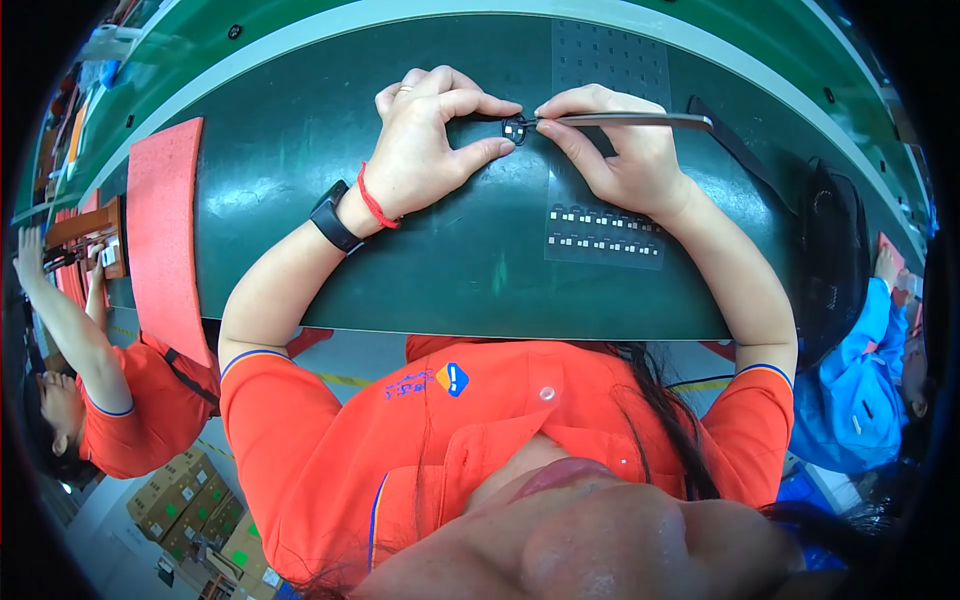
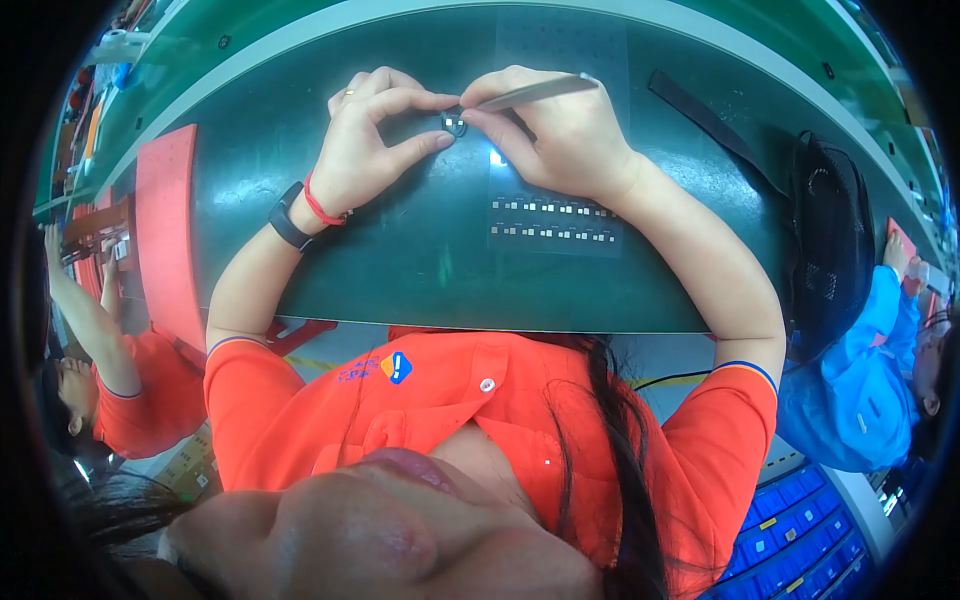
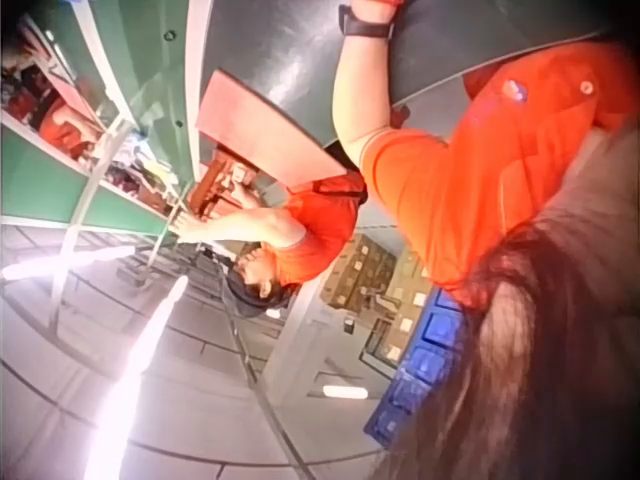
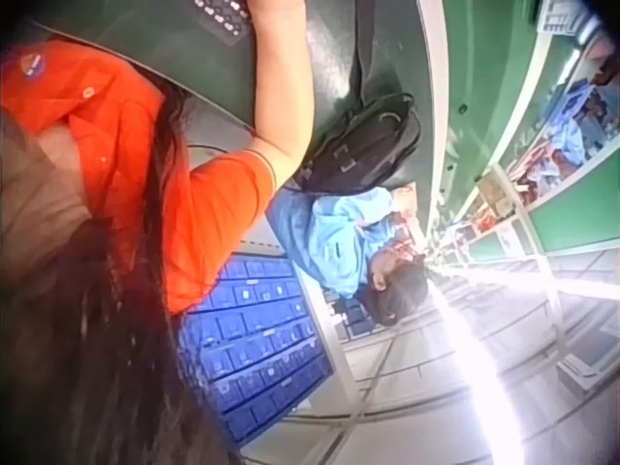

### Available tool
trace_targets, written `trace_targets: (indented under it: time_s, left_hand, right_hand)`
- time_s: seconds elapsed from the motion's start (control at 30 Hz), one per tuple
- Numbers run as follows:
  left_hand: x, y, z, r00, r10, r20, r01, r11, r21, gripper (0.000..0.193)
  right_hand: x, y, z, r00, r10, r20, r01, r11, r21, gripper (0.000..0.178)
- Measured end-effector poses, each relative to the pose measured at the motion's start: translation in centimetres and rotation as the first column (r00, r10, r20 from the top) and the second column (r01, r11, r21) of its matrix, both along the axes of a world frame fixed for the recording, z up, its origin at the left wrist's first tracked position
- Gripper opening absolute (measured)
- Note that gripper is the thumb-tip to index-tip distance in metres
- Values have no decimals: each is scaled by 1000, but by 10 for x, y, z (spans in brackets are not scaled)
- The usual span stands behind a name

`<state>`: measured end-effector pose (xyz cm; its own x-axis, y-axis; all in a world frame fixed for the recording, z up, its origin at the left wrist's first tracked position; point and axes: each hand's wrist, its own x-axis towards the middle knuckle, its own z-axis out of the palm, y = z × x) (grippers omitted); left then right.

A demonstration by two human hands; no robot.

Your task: Assembling or inspecting small electronic components at a workbench.

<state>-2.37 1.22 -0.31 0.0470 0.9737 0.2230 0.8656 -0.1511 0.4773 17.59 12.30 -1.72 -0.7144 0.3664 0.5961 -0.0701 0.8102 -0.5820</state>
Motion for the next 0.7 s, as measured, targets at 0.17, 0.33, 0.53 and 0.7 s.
trace_targets:
  time_s: [0.17,0.33,0.53,0.7]
  left_hand:
    - [0,0,0,1000,-1,-3,1,1000,2,30]
    - [0,0,0,1000,1,-20,-1,1000,3,30]
    - [0,0,0,1000,-11,-19,11,1000,8,31]
    - [0,0,-2,999,-14,-30,14,1000,1,31]
  right_hand:
    - [2,1,1,999,25,-48,-25,1000,-5,12]
    - [1,-1,0,999,-38,-9,35,967,-251,10]
    - [1,2,-2,1000,-21,18,24,982,-188,11]
    - [0,2,1,998,-37,50,54,911,-408,12]
